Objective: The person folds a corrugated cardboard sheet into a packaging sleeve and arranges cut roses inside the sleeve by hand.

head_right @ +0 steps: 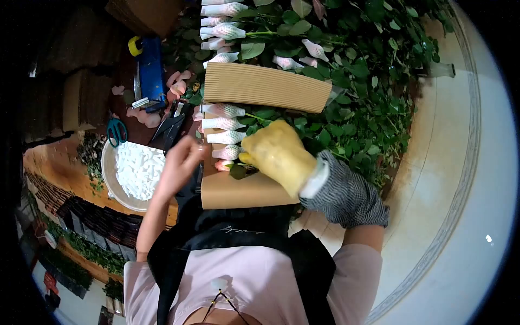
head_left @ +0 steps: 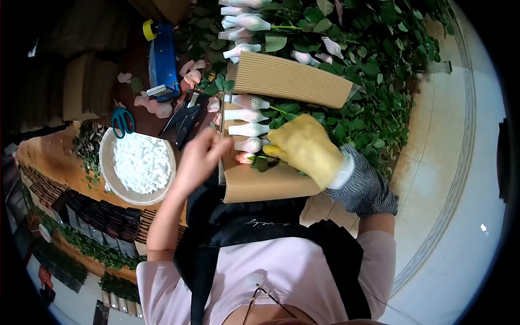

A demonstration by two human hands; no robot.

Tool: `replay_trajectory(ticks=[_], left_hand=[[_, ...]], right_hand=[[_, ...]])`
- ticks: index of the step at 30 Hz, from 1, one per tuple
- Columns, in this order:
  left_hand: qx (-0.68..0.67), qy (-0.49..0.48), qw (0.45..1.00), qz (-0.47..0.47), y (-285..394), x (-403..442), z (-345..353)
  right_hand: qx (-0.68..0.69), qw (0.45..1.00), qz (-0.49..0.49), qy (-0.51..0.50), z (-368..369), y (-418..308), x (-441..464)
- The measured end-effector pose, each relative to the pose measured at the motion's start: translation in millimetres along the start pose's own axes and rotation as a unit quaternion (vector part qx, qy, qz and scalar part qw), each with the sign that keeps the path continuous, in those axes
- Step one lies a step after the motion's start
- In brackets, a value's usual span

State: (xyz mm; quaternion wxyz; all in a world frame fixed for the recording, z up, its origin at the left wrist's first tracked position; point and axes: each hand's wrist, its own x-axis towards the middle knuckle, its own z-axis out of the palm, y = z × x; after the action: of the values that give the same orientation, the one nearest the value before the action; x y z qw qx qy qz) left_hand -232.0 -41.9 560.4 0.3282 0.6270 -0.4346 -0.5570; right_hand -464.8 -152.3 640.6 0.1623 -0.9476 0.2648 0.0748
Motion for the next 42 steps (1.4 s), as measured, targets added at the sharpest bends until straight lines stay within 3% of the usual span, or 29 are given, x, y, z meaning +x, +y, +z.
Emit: replay_trajectory(ticks=[1,3,5,7,9,11,12,15,17,18,19,20,21,23,24,25,26,27,29,30,32,34,35,37,38,39,40,41,42], left_hand=[[0.105,0.000,0.992,0.070,4.2,4.3,11.4],[0.277,0.012,0.957,0.085,21.6,4.9,23.0],[0.151,0.075,0.963,0.211,7.7,7.3,21.8],[0.079,0.134,0.975,0.160,11.9,4.0,-3.0],[0.143,0.130,0.976,0.099,25.9,0.7,-16.9],[0.163,0.085,0.971,0.154,28.0,3.2,1.9],[0.203,0.032,0.968,0.142,31.3,5.3,8.2],[0.239,0.002,0.948,0.209,15.7,14.4,21.5],[0.080,0.022,0.984,0.155,16.0,7.3,8.8],[0.024,0.082,0.981,0.174,3.3,5.8,1.8],[-0.073,0.144,0.982,0.095,-11.8,2.5,-14.4],[-0.054,0.214,0.973,0.073,-24.1,1.9,-34.8],[0.035,0.263,0.946,0.187,-10.7,2.5,-44.0],[0.077,0.249,0.938,0.228,-2.6,4.2,-36.0],[-0.030,0.161,0.985,0.058,-1.8,-3.6,-29.1],[0.013,0.124,0.991,-0.045,4.6,-0.4,-20.6],[0.139,0.137,0.981,0.013,12.2,5.6,-5.8],[0.154,0.125,0.977,0.083,11.7,12.4,8.8],[0.268,0.113,0.937,0.193,12.8,23.6,27.2],[0.267,0.113,0.937,0.193,11.3,23.9,26.1],[0.129,0.097,0.970,0.183,4.9,21.0,17.3],[-0.039,0.224,0.964,0.137,-7.9,14.2,-6.0],[-0.040,0.256,0.961,0.092,-21.7,13.5,-32.9],[-0.010,0.298,0.942,0.154,13.6,10.2,-33.1],[-0.012,0.252,0.959,0.129,6.6,12.5,-29.0],[-0.019,0.152,0.988,0.006,4.9,7.6,-29.7],[0.043,0.147,0.985,0.078,0.9,17.7,-18.3],[0.076,0.132,0.987,0.049,3.2,22.2,-4.1],[0.122,0.128,0.980,0.091,10.1,28.5,8.1]], right_hand=[[0.000,1.000,0.005,0.006,9.5,-2.4,3.7],[-0.071,0.978,0.044,-0.194,22.2,-7.0,19.4],[-0.094,0.971,0.030,-0.219,21.0,-8.1,21.2],[-0.067,0.977,0.026,-0.200,33.1,2.6,18.8],[-0.062,0.987,0.010,-0.150,38.8,8.6,11.4],[0.007,0.996,-0.016,-0.087,30.2,12.9,10.3],[0.010,0.994,0.010,-0.107,26.4,10.2,10.7],[-0.016,0.996,0.008,-0.093,27.9,5.6,6.9],[-0.042,0.993,0.004,-0.109,37.3,6.6,7.9],[-0.037,0.991,0.013,-0.131,38.2,7.0,9.8],[-0.031,0.987,0.023,-0.153,39.2,7.3,10.9],[-0.055,0.994,0.007,-0.097,43.6,9.3,6.2],[-0.054,0.994,0.006,-0.097,39.3,11.2,2.6],[0.057,0.998,-0.005,-0.020,18.7,12.9,1.5],[0.056,0.998,-0.007,0.013,7.4,10.3,4.3],[0.057,0.998,-0.007,0.012,8.3,9.1,5.2],[0.023,0.999,0.016,0.022,9.5,7.7,6.3],[-0.013,0.998,0.041,0.034,10.7,6.9,8.0],[-0.072,0.993,0.039,-0.080,35.1,9.5,17.8],[-0.065,0.997,0.027,-0.045,38.7,12.1,15.9],[-0.056,0.998,0.012,-0.012,43.0,14.8,15.0],[-0.064,0.996,0.039,-0.043,46.2,15.4,16.7],[-0.062,0.996,0.040,-0.041,44.6,16.9,13.0],[0.031,0.995,-0.011,0.098,33.2,19.1,6.2],[0.041,0.996,0.010,0.079,22.9,14.7,7.3],[0.041,0.996,0.005,0.080,17.3,7.1,9.6],[-0.057,0.995,0.064,0.041,13.3,-1.7,13.1],[-0.154,0.980,0.127,0.003,11.5,-6.7,14.7],[-0.161,0.978,0.126,0.025,30.5,0.2,16.0]])
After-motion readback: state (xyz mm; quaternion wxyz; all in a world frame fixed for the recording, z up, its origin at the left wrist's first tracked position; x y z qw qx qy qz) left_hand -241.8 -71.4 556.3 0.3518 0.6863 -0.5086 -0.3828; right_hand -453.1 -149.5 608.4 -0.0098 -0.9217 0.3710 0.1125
